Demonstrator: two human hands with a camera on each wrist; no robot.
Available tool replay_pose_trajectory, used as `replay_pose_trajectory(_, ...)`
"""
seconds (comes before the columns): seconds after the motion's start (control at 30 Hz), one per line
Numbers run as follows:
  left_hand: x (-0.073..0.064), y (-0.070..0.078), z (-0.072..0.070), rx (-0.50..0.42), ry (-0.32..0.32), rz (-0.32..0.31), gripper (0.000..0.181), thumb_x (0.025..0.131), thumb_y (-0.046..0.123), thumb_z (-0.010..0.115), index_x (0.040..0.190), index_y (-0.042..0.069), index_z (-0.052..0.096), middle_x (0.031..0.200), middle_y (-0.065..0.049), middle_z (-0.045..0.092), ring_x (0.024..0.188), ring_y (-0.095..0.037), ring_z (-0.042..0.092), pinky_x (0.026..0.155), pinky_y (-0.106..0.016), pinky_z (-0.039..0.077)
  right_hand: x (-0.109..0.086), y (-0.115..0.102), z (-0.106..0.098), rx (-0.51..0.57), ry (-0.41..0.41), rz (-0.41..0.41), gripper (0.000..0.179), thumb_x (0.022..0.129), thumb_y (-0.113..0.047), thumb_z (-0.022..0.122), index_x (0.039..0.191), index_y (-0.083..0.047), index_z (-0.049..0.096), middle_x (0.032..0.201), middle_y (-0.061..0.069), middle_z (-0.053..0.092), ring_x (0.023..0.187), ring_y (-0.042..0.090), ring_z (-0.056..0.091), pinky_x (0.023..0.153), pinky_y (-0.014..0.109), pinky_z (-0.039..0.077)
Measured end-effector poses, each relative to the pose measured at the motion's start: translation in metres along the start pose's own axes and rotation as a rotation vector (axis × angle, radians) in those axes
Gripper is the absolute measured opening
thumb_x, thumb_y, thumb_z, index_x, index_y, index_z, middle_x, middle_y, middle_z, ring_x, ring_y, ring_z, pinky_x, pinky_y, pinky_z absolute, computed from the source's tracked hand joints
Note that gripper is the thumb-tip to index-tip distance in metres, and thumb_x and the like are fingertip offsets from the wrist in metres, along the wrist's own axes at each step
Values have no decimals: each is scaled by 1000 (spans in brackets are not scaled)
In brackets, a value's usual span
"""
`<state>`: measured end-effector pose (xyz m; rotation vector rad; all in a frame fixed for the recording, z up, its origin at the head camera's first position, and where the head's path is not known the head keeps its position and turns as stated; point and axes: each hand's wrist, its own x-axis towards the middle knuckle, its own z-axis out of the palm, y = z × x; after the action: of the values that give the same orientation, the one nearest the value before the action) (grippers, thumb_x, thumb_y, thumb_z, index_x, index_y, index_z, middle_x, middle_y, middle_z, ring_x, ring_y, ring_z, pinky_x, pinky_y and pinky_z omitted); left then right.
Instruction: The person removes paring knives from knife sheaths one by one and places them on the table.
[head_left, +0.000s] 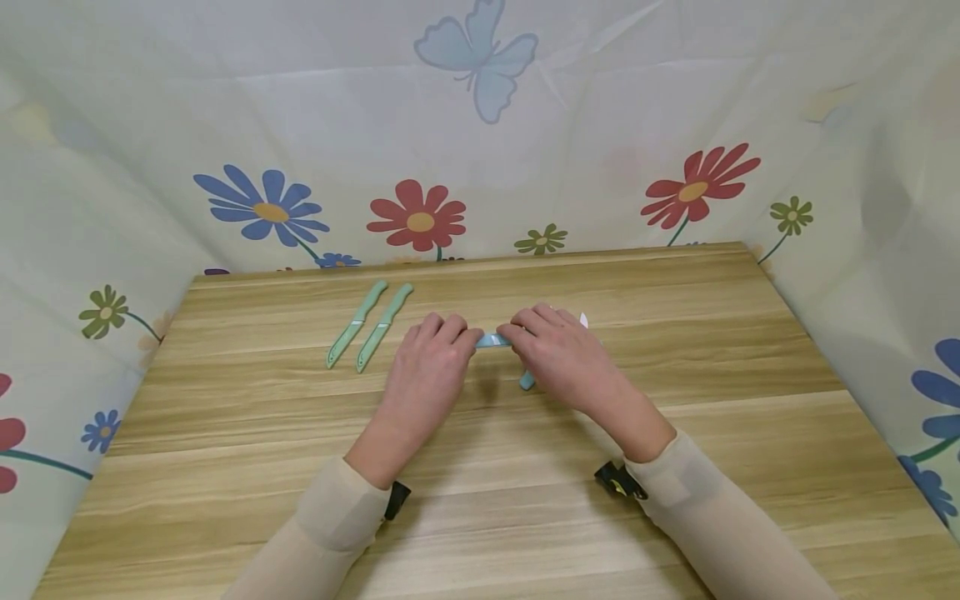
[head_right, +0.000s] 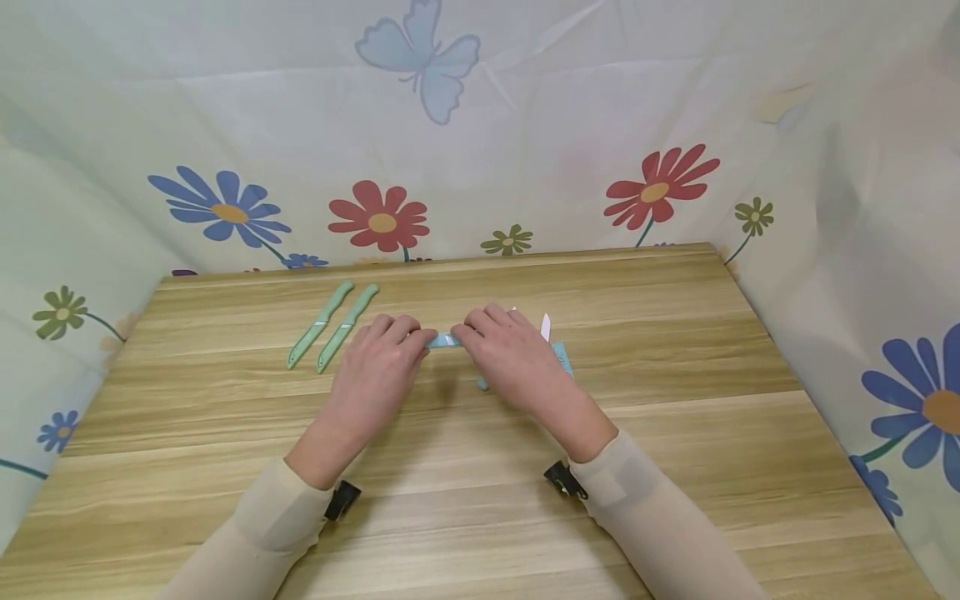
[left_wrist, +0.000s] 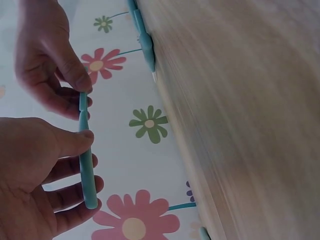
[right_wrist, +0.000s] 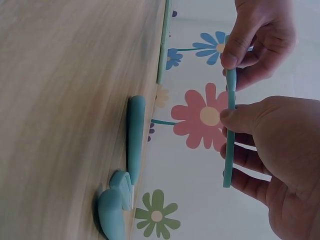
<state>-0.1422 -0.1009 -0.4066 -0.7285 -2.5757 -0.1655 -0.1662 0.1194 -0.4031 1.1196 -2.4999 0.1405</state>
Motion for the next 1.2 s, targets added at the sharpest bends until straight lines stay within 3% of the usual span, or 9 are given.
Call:
replay_pose_trajectory(0.23,0,0,3,-5,-12,-4,17,99,13,77,115,8,80,100,-5,65,86,-23,53,70,-31,48,0,1,2,39,-26,9,29,98,-10,78,126,-6,73,114,5,68,100,25,60,81,34,52)
replay_pose_trajectory(1.2,0,-3,4,-19,-21,-17,15,99,13,77,112,8,80,97,-4,65,83,-23,52,67,-31,46,0,4,0,55,-64,35,26,99,-11,77,125,-7,74,115,6,70,103,26,61,82,35,53)
